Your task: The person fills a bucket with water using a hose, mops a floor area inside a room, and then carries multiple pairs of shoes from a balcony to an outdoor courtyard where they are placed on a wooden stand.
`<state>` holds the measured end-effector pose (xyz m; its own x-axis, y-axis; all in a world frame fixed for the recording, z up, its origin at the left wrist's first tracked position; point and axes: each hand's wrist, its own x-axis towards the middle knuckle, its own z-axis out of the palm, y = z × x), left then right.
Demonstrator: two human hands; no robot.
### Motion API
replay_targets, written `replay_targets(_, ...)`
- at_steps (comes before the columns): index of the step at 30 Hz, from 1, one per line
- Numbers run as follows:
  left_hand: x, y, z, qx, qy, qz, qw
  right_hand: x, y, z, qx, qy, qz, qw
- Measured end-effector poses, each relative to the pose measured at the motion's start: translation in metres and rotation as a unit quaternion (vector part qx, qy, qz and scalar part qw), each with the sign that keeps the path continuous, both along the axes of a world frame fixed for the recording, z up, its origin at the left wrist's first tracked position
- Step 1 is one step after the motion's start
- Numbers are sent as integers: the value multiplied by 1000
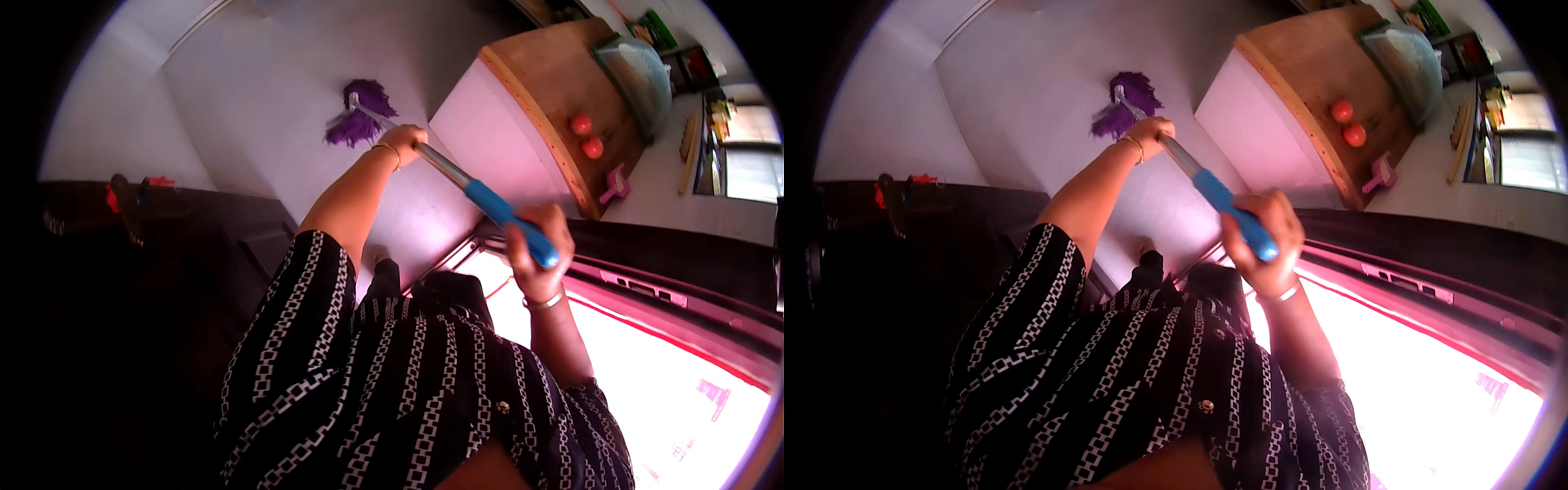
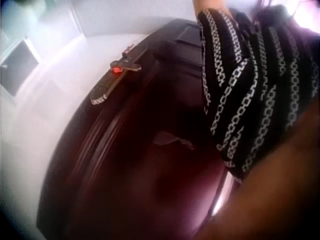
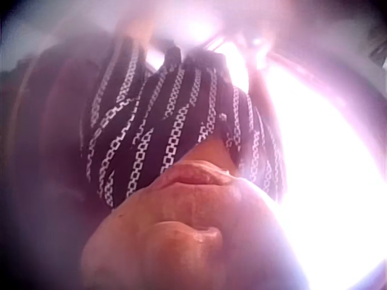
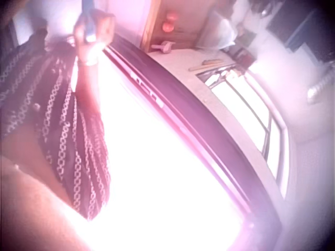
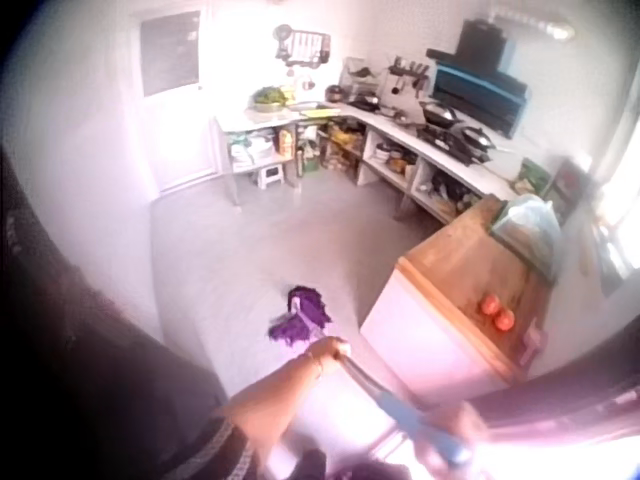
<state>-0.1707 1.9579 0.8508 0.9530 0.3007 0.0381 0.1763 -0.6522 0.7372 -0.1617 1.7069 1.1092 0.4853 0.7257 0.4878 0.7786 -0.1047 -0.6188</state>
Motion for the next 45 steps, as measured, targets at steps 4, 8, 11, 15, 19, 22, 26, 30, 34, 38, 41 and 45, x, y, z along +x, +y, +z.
replay_targets(4, -29, 31, -20, -4, -37, 180, 983, 4, 45, -7, -17, 24, 108, 994)
replay_targets(8, -33, 11, -16, -8, -114, 308, 945, 8, 69, -47, 72, 207, 32, 975)
replay_targets(11, -26, -16, -7, 15, -106, 353, 929, 8, 105, -89, 62, 339, 0, 939)
replay_targets(15, -37, -39, 15, 25, 11, 286, 958, 16, 98, -117, 57, 279, 64, 956)
replay_targets(19, -44, -78, 41, 40, 75, 235, 968, 25, 56, -94, -17, 198, 114, 973)
replay_targets(22, -29, -95, 47, 57, -44, 190, 979, 43, 32, -71, -23, 187, 144, 971)
replay_targets(26, -46, -179, 65, 61, -24, 141, 988, 36, -37, -39, -31, 235, 208, 949)
replay_targets(30, 4, -108, 118, 12, -38, 55, 998, 113, 57, 0, 0, 151, 251, 956)
replay_targets(34, -5, -153, 165, 56, -220, -51, 973, 105, 18, 75, -29, 214, 264, 940)
replay_targets(38, -5, -161, 232, 32, -130, -126, 983, 94, -11, 131, -24, 204, 219, 954)
replay_targets(41, 1, -162, 223, -18, -150, -119, 981, 79, -4, 127, -13, 147, 163, 976)
replay_targets(45, 24, -150, 142, -139, -69, -47, 987, 74, 52, 44, -69, 100, -27, 992)
